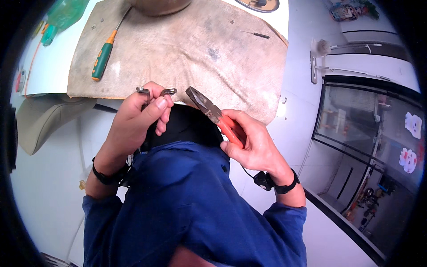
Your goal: The person uses pliers to bend and squeeze a small black component by hand at a table. They wipe the tabletop with their hand, walk to a trash can to discard a small piece, and then view a screen on a mobile phone.
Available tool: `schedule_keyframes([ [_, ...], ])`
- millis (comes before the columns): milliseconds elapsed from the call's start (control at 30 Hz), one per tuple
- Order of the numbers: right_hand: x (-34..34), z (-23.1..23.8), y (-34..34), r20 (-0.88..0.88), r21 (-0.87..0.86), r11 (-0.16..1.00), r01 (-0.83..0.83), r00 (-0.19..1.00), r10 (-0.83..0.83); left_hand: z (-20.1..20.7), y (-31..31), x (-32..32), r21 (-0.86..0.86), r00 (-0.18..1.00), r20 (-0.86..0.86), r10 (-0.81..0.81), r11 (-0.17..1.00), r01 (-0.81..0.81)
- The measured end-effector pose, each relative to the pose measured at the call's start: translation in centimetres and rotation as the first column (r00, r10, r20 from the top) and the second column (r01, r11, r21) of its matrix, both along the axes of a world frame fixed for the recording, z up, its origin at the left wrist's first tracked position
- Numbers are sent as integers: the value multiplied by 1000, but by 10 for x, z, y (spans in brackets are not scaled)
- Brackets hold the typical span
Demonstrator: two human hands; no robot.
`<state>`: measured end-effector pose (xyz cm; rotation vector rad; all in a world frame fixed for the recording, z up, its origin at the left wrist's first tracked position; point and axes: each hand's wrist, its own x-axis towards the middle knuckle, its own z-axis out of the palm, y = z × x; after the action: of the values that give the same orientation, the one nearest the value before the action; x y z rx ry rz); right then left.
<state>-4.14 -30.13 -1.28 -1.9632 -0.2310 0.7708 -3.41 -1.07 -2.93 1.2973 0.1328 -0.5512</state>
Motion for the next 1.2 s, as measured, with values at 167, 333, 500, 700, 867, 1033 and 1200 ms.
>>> schedule_keyframes([
  [167,-9,1,2,-52,-76,997,9,999,-13,-15,0,-18,182,991,129,-17,983,-7],
  [333,-14,-12,1,429,125,991,-45,903,-14,-16,-6,-31,452,891,448,-77,879,-152],
  [500,-12,-9,4,375,-47,993,-110,919,120,-9,-7,-41,414,902,426,-65,901,-130],
  [700,-17,-7,3,-4,226,973,38,999,-38,-14,-3,-42,437,847,514,-139,891,-119],
  [867,-17,-11,-2,103,288,956,49,991,-82,-13,-2,-41,356,899,424,-110,933,-53],
  [1033,-5,-5,3,425,-28,987,-157,892,154,-13,-2,-37,450,864,479,-153,888,-92],
  [1200,-17,-2,6,316,78,997,-18,949,-7,-14,-6,-36,488,844,521,-130,856,-170],
])
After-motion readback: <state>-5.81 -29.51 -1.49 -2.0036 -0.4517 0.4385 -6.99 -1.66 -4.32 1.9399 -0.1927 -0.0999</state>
